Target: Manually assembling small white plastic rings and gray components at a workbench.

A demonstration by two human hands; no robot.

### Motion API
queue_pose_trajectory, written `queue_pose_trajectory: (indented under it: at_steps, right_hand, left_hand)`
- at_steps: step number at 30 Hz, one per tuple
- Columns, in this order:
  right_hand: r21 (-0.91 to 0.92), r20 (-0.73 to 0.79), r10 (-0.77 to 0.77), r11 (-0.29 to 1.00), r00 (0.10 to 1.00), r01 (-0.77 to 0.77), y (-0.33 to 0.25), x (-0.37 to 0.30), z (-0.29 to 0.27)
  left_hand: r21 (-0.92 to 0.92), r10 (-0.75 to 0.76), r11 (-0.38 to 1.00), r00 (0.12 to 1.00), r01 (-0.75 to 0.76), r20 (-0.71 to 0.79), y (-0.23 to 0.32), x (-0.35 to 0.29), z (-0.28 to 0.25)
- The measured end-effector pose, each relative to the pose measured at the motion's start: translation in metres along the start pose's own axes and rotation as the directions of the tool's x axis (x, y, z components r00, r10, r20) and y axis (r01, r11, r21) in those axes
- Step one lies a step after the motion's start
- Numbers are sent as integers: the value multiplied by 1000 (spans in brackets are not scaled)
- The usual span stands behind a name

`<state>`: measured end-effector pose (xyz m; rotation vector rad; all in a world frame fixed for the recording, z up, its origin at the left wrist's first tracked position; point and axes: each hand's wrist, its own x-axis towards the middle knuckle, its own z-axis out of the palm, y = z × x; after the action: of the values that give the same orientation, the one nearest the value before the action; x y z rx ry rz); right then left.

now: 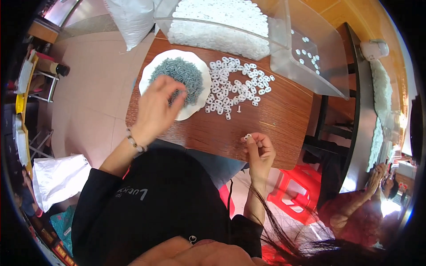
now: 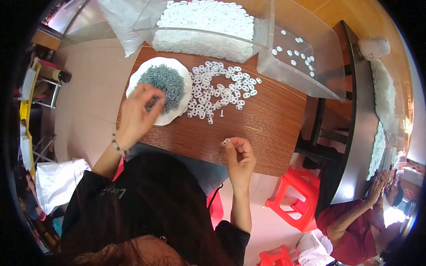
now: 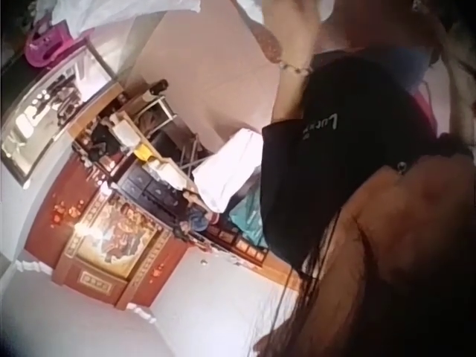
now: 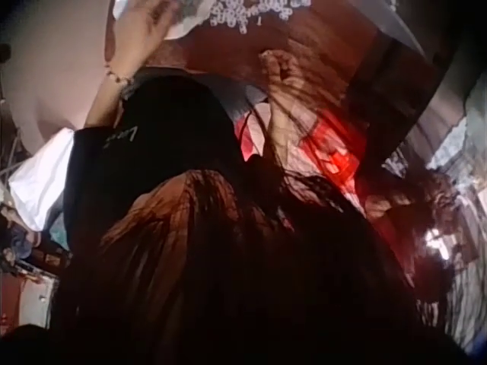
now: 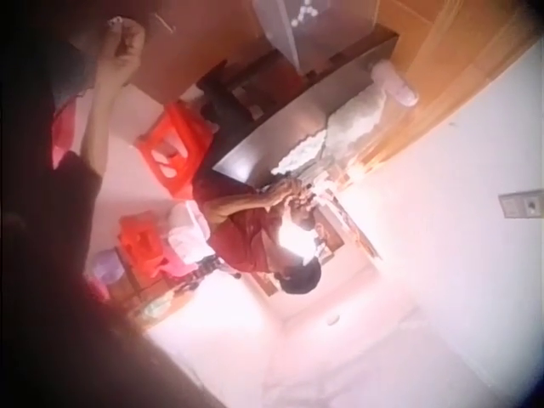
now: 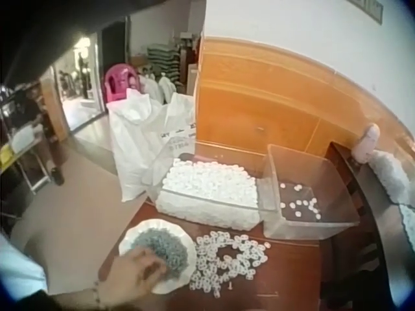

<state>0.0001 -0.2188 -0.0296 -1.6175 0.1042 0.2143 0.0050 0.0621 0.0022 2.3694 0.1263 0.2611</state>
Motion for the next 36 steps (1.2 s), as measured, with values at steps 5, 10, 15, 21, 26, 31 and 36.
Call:
queue_pose_trajectory:
  at_steps: [5, 10, 15, 21, 26, 31, 36]
  right_hand:
    - [38, 55, 6, 999, 998, -8, -2, 4, 18]
    - [-7, 129, -34, 999, 991, 35, -7, 3, 30]
    - [-114, 92, 87, 991, 992, -76, -18, -1, 30]
    - [-43, 133, 13, 999, 991, -8, -5, 4, 28]
    - [-6, 117, 14, 1000, 993, -14, -8, 5, 27]
    - [-86, 88, 139, 988, 986, -131, -2, 6, 22]
    - [-56, 139, 31, 998, 990, -24, -13, 10, 38]
  left_hand:
    - [323, 63, 945, 997, -47, -40, -39, 10, -10]
    - [324, -71, 944, 997, 58, 28, -39, 14, -18]
    - [339, 13, 941, 1000, -8, -12, -49, 7, -10]
    - [282, 37, 959, 999, -31, -18, -48, 9, -6]
    - [67, -37, 997, 996, 43, -82, -50, 12, -8]
    - [-19, -14, 1000, 992, 11, -123, -53, 18, -5]
    - [-354, -178, 923, 983, 148, -55, -51, 14, -9]
